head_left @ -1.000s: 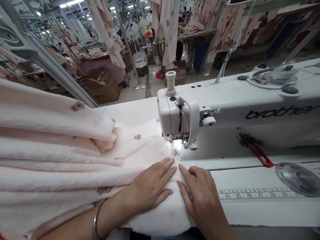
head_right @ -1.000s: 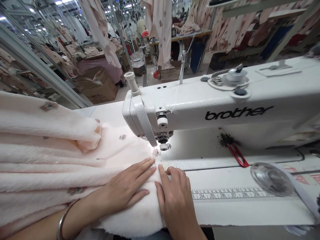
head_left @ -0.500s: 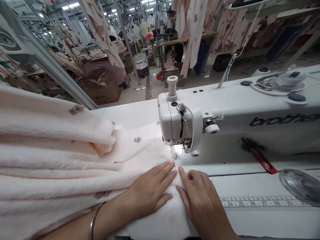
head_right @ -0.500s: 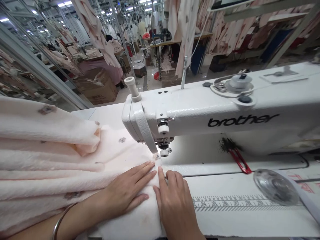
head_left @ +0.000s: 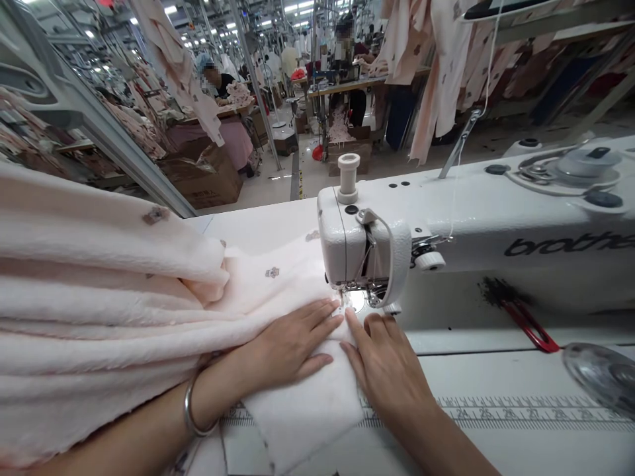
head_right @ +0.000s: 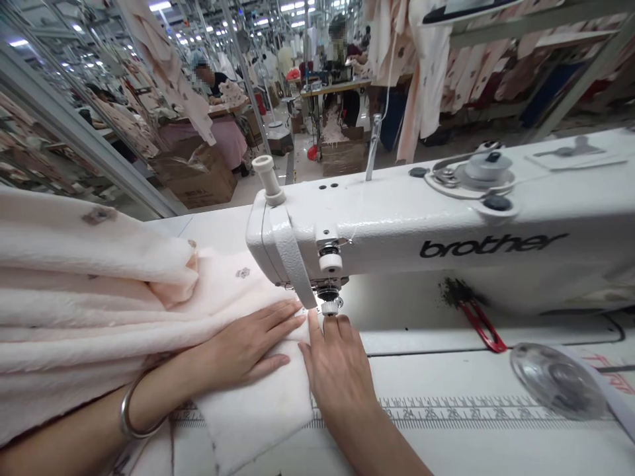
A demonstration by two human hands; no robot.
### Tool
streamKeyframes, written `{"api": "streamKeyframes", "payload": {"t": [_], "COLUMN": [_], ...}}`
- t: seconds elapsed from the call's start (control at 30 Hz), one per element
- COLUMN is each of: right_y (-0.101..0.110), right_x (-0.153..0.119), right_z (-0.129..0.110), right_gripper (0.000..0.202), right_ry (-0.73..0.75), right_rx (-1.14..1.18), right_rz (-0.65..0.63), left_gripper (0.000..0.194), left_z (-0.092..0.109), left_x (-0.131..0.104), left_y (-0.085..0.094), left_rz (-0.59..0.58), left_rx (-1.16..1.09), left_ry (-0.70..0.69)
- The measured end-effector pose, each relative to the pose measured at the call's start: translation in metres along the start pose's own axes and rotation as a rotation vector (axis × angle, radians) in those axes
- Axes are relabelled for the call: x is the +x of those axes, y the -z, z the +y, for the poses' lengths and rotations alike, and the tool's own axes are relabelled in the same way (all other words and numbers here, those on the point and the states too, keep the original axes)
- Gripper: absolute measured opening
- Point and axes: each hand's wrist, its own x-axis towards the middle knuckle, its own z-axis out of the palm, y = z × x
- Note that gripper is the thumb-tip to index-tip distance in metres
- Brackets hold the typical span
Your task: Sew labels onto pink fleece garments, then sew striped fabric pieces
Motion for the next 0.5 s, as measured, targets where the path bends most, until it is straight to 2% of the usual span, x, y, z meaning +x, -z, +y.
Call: {"api": "streamKeyframes", "payload": {"t": [0.3, 0.5], "right_y": [-0.0023, 0.0006], "right_x": [0.0008, -0.0012], "right_z": [-0.0007, 0.0017], "right_gripper": [0.040, 0.038], "right_ry": [-0.020, -0.031], "right_rx": [0.013, 0.034], "right_rz": [0.021, 0.008], "left_gripper": [0.053, 0.053], "left_z": [-0.0036, -0.0038], "left_x": [0.0004, 0.0016], "left_y": [0.0005, 0.0012], "left_rz": [0.070, 0.065], "left_rx": [-0.033, -0.043], "left_ry": [-0.027, -0.033]}}
